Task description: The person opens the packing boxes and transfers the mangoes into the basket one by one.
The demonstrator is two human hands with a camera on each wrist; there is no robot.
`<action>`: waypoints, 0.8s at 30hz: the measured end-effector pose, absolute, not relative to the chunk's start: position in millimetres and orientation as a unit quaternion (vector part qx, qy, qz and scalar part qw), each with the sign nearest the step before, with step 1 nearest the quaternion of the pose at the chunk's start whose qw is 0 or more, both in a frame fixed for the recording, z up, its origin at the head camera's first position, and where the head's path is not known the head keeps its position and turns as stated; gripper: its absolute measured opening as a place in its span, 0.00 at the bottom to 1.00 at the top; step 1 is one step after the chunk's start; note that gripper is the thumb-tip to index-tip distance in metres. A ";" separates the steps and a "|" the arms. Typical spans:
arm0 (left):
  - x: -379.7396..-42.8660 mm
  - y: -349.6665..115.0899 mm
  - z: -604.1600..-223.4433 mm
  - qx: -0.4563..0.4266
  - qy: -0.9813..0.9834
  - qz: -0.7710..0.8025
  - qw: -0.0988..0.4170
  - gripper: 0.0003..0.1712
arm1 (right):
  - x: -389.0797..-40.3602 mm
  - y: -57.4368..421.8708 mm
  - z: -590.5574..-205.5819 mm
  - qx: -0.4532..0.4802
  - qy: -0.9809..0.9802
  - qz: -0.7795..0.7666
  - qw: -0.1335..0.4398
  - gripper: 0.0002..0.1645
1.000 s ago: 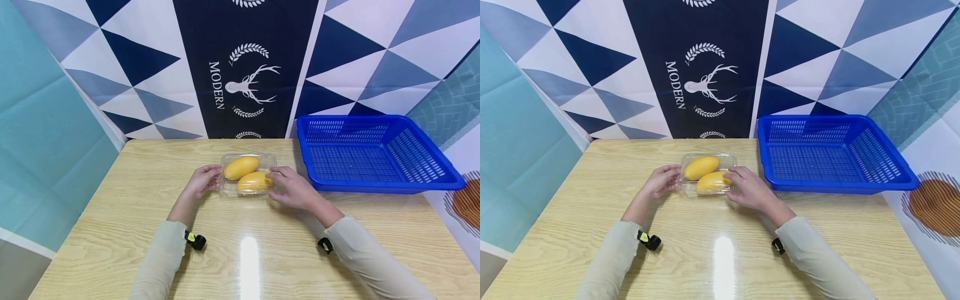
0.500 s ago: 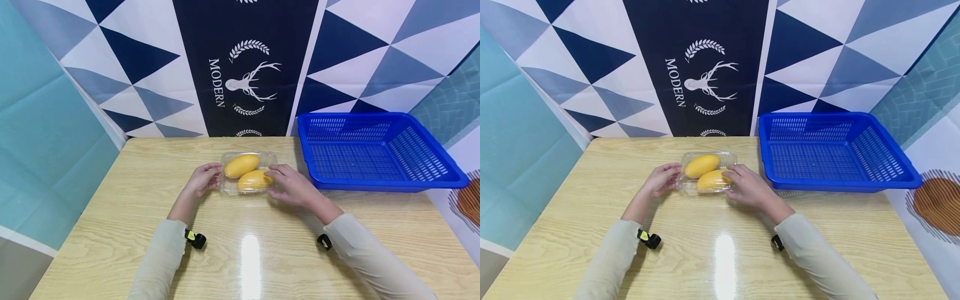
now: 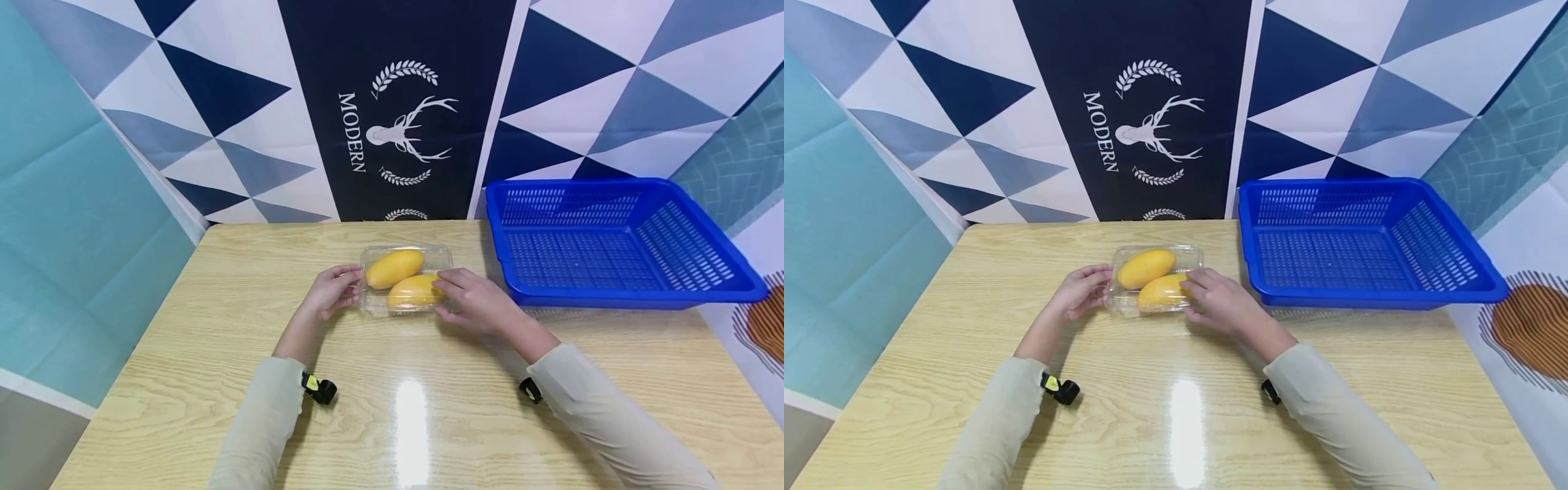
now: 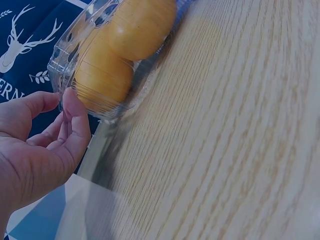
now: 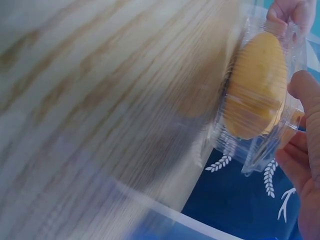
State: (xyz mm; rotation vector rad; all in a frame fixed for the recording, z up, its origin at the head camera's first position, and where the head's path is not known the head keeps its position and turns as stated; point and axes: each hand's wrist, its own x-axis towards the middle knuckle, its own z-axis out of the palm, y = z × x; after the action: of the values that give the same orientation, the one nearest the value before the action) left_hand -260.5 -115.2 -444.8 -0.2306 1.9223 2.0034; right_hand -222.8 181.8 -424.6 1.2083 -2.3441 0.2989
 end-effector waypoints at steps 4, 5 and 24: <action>-260.5 -115.4 -444.7 -0.082 0.678 0.709 0.177 0.21 | -223.7 181.5 -426.5 0.450 -0.847 0.095 0.267 0.25; -260.5 -115.4 -444.7 -0.083 0.677 0.709 0.178 0.21 | -223.8 181.5 -427.0 0.450 -0.846 0.091 0.271 0.25; -261.4 -114.4 -442.8 -0.089 0.678 0.707 0.179 0.21 | -227.7 177.6 -432.0 0.472 -0.804 0.038 0.359 0.22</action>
State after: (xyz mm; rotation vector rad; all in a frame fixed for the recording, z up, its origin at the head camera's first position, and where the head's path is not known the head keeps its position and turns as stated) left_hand -261.4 -114.4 -442.8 -0.2512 1.9160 1.9996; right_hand -227.7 177.6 -432.0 1.2176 -2.0749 0.0973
